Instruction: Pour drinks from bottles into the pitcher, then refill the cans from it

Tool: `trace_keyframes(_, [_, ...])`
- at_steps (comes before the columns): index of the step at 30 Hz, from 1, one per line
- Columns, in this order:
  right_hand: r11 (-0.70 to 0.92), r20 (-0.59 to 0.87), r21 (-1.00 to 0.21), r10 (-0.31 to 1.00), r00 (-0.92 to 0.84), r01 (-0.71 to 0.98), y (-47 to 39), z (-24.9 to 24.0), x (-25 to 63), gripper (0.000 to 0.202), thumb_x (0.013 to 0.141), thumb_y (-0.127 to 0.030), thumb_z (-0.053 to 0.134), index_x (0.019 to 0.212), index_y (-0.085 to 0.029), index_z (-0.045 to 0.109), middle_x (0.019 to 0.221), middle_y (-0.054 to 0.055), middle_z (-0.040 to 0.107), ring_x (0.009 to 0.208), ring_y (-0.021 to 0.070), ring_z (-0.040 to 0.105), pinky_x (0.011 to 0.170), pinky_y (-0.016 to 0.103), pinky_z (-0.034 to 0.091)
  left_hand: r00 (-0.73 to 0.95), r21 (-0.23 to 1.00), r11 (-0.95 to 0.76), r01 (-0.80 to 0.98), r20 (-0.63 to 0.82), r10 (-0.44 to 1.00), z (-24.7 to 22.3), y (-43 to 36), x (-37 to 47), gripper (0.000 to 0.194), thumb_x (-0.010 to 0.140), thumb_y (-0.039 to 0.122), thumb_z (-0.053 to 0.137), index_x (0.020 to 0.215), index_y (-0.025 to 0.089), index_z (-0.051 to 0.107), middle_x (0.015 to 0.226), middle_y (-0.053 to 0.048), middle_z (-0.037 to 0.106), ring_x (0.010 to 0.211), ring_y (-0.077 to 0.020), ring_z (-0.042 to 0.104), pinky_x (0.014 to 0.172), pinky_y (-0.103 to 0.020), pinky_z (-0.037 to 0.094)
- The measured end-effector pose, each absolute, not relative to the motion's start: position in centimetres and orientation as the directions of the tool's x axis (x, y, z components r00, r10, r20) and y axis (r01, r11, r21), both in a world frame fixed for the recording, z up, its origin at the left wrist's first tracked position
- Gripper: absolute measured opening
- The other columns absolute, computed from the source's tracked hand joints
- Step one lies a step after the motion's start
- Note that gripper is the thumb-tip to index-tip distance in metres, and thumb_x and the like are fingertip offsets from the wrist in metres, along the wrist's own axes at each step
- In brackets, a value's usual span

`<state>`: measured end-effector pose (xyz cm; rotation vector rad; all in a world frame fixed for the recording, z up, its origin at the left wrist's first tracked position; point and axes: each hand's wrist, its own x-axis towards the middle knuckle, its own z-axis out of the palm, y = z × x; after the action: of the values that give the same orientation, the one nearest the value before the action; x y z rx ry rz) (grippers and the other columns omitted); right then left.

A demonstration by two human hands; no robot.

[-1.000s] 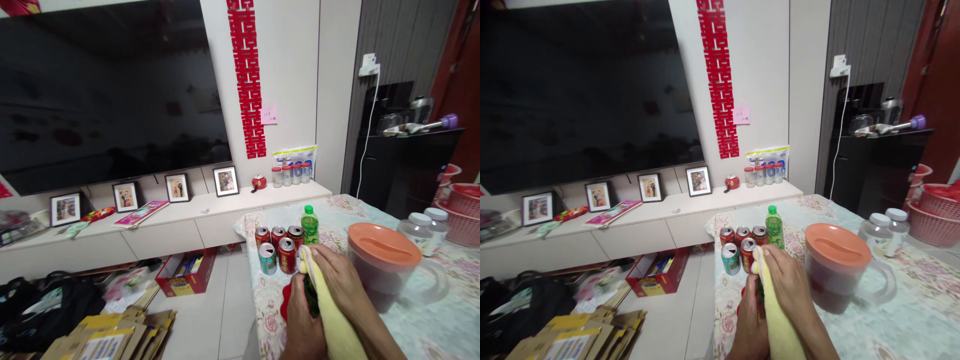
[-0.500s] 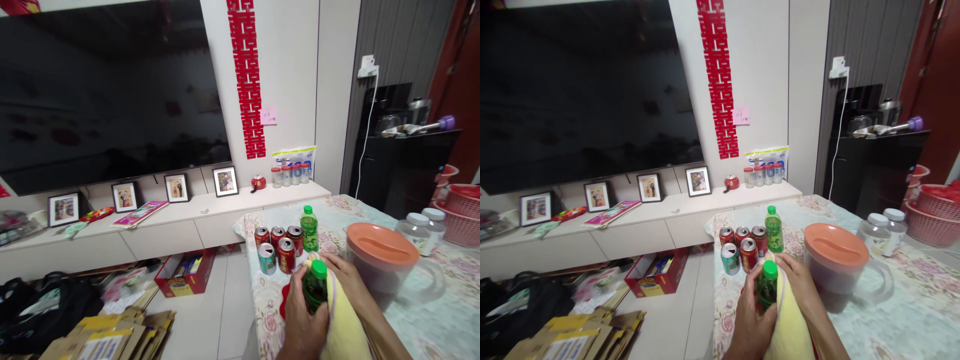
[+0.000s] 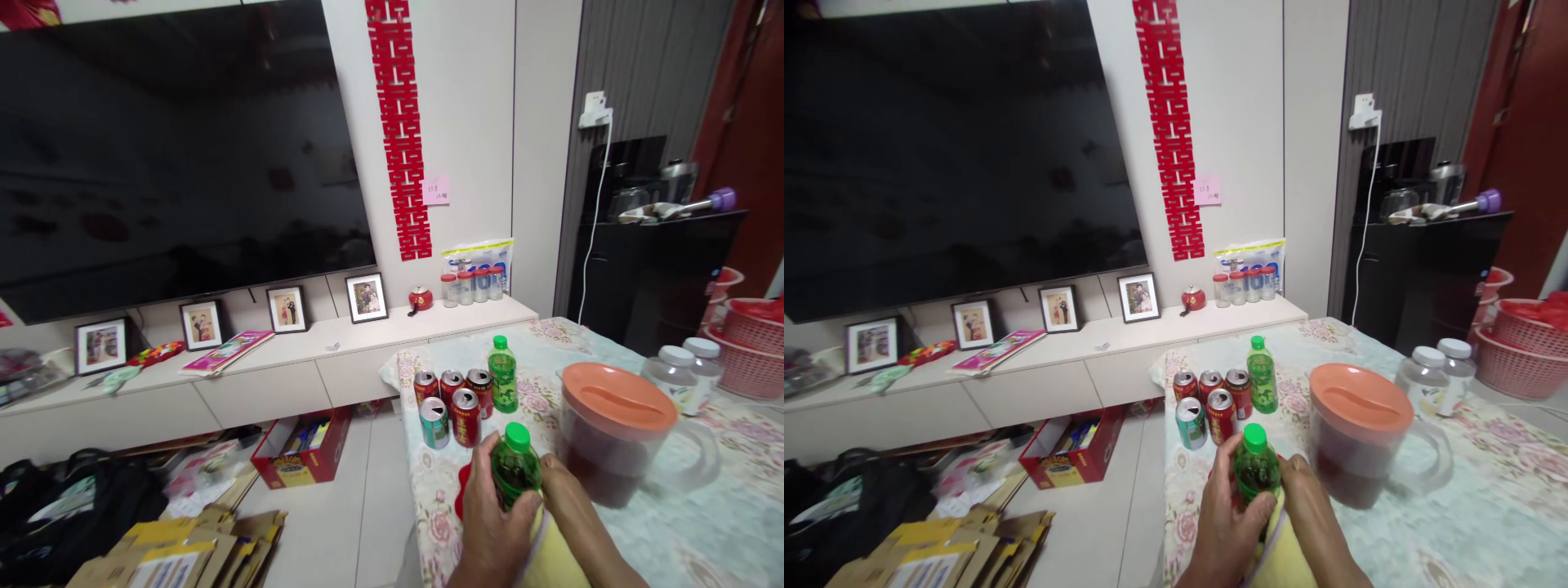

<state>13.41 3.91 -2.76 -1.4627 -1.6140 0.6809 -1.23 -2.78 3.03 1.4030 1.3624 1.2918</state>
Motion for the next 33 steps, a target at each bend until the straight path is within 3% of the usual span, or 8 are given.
trace_keyframes(4, [0.212,0.266,-0.829,0.964,0.03,0.518,3.2,-3.0,13.6,0.027,0.078,-0.042,0.051,0.063,-0.026,0.066,0.067,0.005,0.07,0.068,0.0265,0.068,0.066,0.036,0.055,-0.083,0.966,-0.132,0.221,0.153,0.985,3.1,-2.8,-1.3,0.074,0.073,0.02,0.066,0.145,0.019,0.048,0.143,-0.01,0.064,0.132,-0.0279,0.059,0.115,-0.039,0.044])
trace_keyframes(11, [0.119,0.219,-0.915,0.949,0.227,0.386,0.7,-1.4,13.3,0.049,0.087,-0.065,0.051,0.09,-0.024,0.078,0.101,0.009,0.082,0.101,0.0318,0.074,0.093,0.039,0.06,-0.091,0.966,-0.133,0.222,0.157,0.983,3.4,-2.8,-1.2,0.073,0.072,0.02,0.065,0.143,0.017,0.049,0.142,-0.01,0.064,0.132,-0.0275,0.059,0.117,-0.039,0.043])
trace_keyframes(16, [0.334,0.471,-0.83,0.848,0.241,0.448,-1.0,1.0,12.4,0.047,0.09,-0.059,0.056,0.113,-0.024,0.077,0.122,0.011,0.076,0.114,0.031,0.07,0.102,0.045,0.056,-0.078,0.964,-0.173,0.2,0.192,0.978,3.4,-2.8,-1.2,0.071,0.073,0.018,0.064,0.142,0.019,0.05,0.143,-0.009,0.063,0.132,-0.0259,0.058,0.116,-0.036,0.043])
trace_keyframes(20, [0.483,0.615,-0.734,0.771,0.166,0.477,-0.6,2.1,12.6,0.037,0.095,-0.048,0.055,0.112,-0.026,0.079,0.123,0.009,0.075,0.117,0.0279,0.069,0.106,0.044,0.054,-0.076,0.957,-0.19,0.219,0.21,0.975,3.3,-2.8,-1.2,0.07,0.074,0.02,0.063,0.143,0.018,0.049,0.143,-0.01,0.064,0.133,-0.0268,0.058,0.117,-0.038,0.042])
trace_keyframes(22, [0.461,0.558,-0.788,0.815,0.158,0.408,0.4,2.4,12.8,0.037,0.094,-0.05,0.056,0.107,-0.026,0.08,0.122,0.008,0.076,0.117,0.0278,0.069,0.107,0.041,0.053,-0.075,0.957,-0.185,0.223,0.206,0.976,3.3,-2.8,-1.2,0.071,0.074,0.02,0.064,0.143,0.018,0.049,0.144,-0.011,0.063,0.134,-0.0278,0.058,0.118,-0.039,0.042])
trace_keyframes(25, [0.31,0.339,-0.93,0.932,0.131,0.199,2.6,2.2,13.0,0.046,0.089,-0.062,0.06,0.101,-0.023,0.081,0.112,0.01,0.08,0.109,0.03,0.073,0.099,0.037,0.058,-0.08,0.963,-0.156,0.222,0.177,0.981,3.3,-2.8,-1.2,0.074,0.072,0.02,0.065,0.144,0.019,0.048,0.147,-0.011,0.061,0.138,-0.0289,0.055,0.12,-0.04,0.04])
trace_keyframes(28, [0.131,0.131,-0.991,0.991,-0.028,-0.005,4.3,0.8,12.9,0.057,0.085,-0.069,0.061,0.102,-0.019,0.081,0.1,0.011,0.081,0.094,0.0309,0.076,0.086,0.037,0.062,-0.073,0.963,-0.141,0.23,0.161,0.984,3.2,-2.7,-1.3,0.075,0.072,0.021,0.065,0.145,0.018,0.049,0.149,-0.011,0.059,0.14,-0.029,0.053,0.121,-0.039,0.038])
trace_keyframes(33, [0.097,0.094,-0.995,0.988,-0.125,0.015,4.7,-2.3,12.8,0.05,0.076,-0.066,0.071,0.085,-0.018,0.082,0.08,0.009,0.08,0.077,0.031,0.075,0.073,0.038,0.062,-0.076,0.96,-0.124,0.253,0.148,0.986,3.3,-2.8,-1.2,0.077,0.071,0.021,0.063,0.146,0.013,0.047,0.148,-0.014,0.06,0.139,-0.0287,0.054,0.121,-0.038,0.038])
